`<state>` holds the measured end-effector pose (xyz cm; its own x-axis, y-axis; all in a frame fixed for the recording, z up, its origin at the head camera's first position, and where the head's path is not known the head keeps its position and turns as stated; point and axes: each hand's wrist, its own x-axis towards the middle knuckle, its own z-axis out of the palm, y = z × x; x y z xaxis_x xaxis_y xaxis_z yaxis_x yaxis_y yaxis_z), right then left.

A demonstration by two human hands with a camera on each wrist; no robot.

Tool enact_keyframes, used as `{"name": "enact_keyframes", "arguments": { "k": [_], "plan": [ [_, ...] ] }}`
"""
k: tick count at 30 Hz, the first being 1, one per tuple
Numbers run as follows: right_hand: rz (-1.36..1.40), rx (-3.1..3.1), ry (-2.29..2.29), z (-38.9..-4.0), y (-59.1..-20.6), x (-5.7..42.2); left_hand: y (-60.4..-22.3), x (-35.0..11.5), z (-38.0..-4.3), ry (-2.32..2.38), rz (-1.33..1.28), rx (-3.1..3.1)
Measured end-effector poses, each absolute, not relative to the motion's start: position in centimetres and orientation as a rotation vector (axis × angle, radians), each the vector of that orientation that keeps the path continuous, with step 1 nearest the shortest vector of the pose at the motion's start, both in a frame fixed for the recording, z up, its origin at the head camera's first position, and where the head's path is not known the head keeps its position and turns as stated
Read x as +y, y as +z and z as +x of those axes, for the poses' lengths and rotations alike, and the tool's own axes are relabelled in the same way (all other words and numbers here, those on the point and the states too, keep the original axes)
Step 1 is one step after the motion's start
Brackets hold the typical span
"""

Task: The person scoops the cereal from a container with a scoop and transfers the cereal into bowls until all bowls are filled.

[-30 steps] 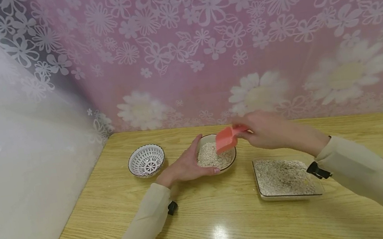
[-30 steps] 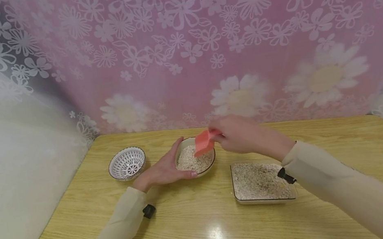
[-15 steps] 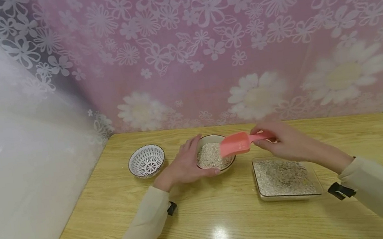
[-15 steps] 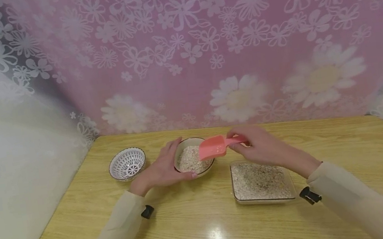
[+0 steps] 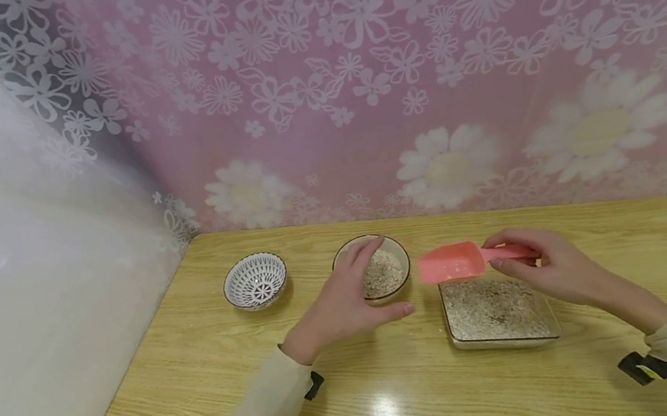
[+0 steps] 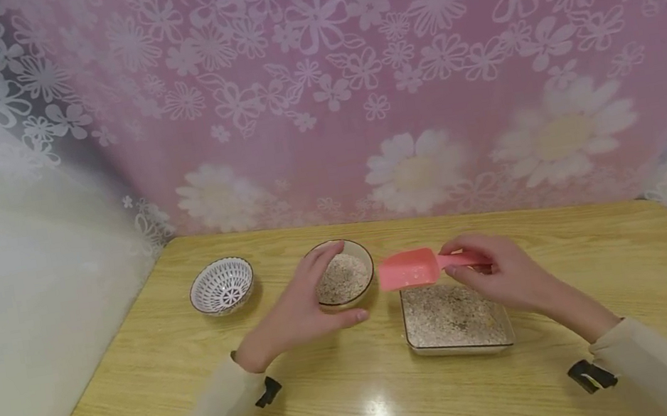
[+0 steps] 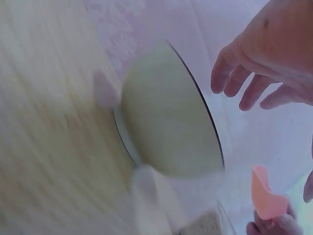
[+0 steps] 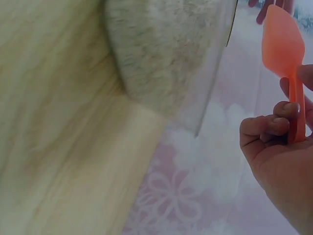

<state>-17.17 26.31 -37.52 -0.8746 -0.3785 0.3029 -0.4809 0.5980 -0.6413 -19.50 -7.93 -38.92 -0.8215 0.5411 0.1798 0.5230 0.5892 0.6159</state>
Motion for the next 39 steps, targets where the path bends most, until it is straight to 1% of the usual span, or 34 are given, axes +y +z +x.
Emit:
{"name": "enact_keyframes", "arguments": {
  "k": [10,16,21,29,34,39],
  "plan": [
    [0.715,-2.638,1.148,-15.8,-39.1,29.0,-39.2,-5.5,-17.2,0.981,1.062,2.705],
    [0.724,-2.671,1.112,-15.6,-40.0,28.8,-39.7,-3.9,-16.6,0.97,1.108,2.679],
    [0.751,-2.687,0.993,-15.4,-40.1,28.6,-40.3,-2.4,-16.2,0.949,1.117,2.665],
    [0.653,-2.837,0.759,-15.1,-39.3,30.4,-41.4,-0.4,-16.4,0.876,1.106,2.638],
    [0.663,-2.844,0.637,-14.8,-38.4,31.2,-41.9,0.4,-17.1,0.797,1.045,2.604],
    [0.73,-2.782,0.45,-14.8,-36.9,31.8,-42.0,0.9,-17.9,0.689,1.003,2.539]
  ]
}}
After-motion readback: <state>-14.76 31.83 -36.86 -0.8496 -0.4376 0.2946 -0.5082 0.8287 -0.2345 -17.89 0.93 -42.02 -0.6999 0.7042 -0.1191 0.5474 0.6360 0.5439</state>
